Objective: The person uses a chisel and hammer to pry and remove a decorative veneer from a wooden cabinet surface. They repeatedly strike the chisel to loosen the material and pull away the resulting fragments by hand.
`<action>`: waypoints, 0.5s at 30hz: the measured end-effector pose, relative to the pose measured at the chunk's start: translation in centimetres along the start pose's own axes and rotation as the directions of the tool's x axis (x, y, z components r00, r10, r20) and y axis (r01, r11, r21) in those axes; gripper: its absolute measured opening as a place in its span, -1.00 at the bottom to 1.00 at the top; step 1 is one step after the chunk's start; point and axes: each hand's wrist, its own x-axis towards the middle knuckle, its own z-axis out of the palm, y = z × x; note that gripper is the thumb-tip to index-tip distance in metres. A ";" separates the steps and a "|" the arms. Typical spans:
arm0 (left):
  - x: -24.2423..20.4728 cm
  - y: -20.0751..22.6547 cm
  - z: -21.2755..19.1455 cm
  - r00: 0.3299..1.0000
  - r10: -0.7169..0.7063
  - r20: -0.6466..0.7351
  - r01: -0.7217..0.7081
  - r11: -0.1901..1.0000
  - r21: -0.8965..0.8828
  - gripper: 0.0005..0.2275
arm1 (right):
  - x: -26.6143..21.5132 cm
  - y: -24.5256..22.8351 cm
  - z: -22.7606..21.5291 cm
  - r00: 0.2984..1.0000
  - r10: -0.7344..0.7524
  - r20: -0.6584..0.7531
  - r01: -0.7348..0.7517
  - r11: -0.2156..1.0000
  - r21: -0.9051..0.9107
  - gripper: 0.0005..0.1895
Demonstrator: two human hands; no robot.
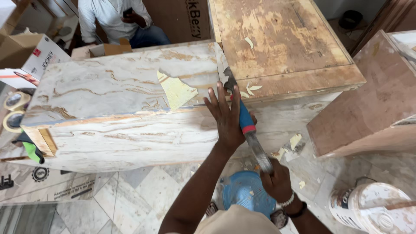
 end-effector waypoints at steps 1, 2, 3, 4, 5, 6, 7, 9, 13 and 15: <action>0.0 0.0 0.0 1.000 0.006 -0.003 -0.006 1.000 0.026 -0.29 | 0.3 0.0 0.1 0.995 -0.094 -0.033 0.093 0.995 -0.024 -0.86; 0.3 -0.1 0.0 1.000 0.012 -0.007 -0.012 0.999 0.051 -0.30 | 0.3 -0.4 0.2 0.980 -0.188 -0.064 0.185 0.982 -0.050 -0.90; 0.3 -0.2 0.1 1.000 0.009 -0.013 -0.008 0.999 0.053 -0.29 | -0.1 -0.9 0.1 0.960 -0.267 -0.088 0.260 0.962 -0.081 -0.92; 0.4 -0.3 0.2 1.000 0.005 -0.019 -0.004 0.998 0.055 -0.27 | 0.4 -1.1 -0.1 0.978 -0.197 -0.066 0.197 0.980 -0.012 -0.87; -0.1 -0.3 0.1 1.000 -0.002 -0.021 0.003 0.998 0.059 -0.26 | 1.0 -1.4 -0.1 0.992 -0.123 -0.036 0.125 0.990 0.058 -0.80; -0.6 -0.1 -0.1 0.999 -0.026 -0.031 0.027 0.998 0.048 -0.25 | 1.2 -1.7 -0.2 0.999 -0.050 0.000 0.050 0.991 0.124 -0.73; -0.5 0.0 -0.1 0.998 -0.038 -0.048 0.040 0.999 0.037 -0.23 | 1.2 -2.1 -0.4 0.987 -0.158 -0.037 0.159 0.987 0.022 -0.72; -0.8 0.3 -0.2 0.991 -0.092 -0.097 0.082 0.991 -0.103 -0.19 | 0.7 -2.3 -0.7 0.925 -0.372 -0.075 0.352 0.916 -0.193 -0.68; -5.3 2.5 -0.3 0.902 -0.426 0.071 0.369 0.675 -0.639 -0.26 | -1.0 -0.7 -0.3 0.850 -0.489 -0.196 0.500 0.866 0.011 -0.90; -6.1 1.8 0.0 0.781 -0.511 0.358 0.521 0.218 -0.825 -0.34 | -2.4 -0.1 -0.4 0.941 -0.327 -0.089 0.329 0.944 0.003 -0.90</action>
